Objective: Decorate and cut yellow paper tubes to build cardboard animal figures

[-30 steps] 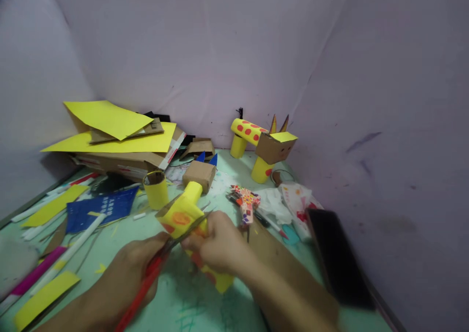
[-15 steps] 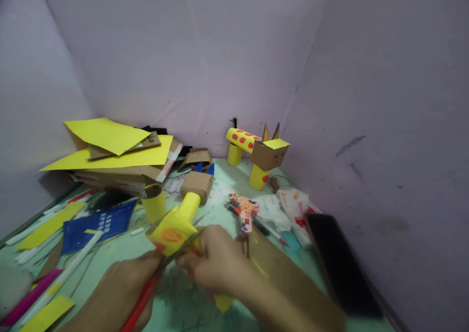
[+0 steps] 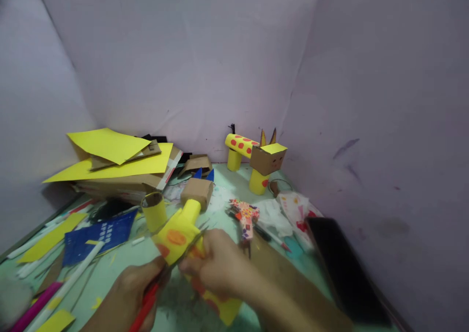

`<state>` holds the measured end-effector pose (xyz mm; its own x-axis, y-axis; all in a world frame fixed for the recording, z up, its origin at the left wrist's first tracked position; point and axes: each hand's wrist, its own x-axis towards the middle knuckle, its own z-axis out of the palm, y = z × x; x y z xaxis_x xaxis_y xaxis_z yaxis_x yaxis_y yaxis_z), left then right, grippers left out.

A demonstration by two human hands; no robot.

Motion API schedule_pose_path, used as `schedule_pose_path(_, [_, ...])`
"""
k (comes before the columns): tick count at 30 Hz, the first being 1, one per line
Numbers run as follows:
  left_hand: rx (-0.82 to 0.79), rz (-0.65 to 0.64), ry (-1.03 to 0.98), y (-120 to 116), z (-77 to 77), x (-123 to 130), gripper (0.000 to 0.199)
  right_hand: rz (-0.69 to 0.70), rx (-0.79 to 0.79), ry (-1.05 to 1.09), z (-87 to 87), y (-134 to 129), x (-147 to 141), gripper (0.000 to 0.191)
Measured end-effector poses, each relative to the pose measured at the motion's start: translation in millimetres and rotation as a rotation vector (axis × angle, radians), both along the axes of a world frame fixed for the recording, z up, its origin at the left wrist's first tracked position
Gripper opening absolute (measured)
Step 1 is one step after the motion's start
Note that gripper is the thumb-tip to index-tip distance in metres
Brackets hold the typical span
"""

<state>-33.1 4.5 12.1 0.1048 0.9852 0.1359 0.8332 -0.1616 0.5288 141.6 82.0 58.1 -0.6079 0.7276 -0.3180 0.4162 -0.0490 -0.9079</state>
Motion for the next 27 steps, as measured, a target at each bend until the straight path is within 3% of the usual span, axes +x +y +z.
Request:
schedule_pose_path(4, [0.059, 0.023, -0.020, 3.8, 1.9, -8.3, 0.022, 0.159, -0.024, 0.155, 12.4, 4.2, 7.1, 0.023])
schedule_pose_path(7, [0.071, 0.033, 0.012, 5.5, 6.3, -11.0, 0.031, 0.151, 0.060, 0.080, 13.1, 3.9, 8.5, 0.019])
schedule_pose_path(13, [-0.031, 0.076, 0.029, -1.3, 17.0, -10.6, 0.029, 0.209, 0.216, -0.081, 5.6, -5.5, 5.1, 0.014])
schedule_pose_path(20, [-0.070, 0.130, 0.044, -5.7, 17.4, -8.1, 0.029, 0.198, 0.256, -0.203, 5.2, -6.9, 3.9, 0.017])
schedule_pose_path(27, [-0.070, 0.183, 0.003, -3.5, 20.6, -4.2, 0.029, 0.176, 0.210, -0.193, 3.7, -6.9, 4.7, 0.016])
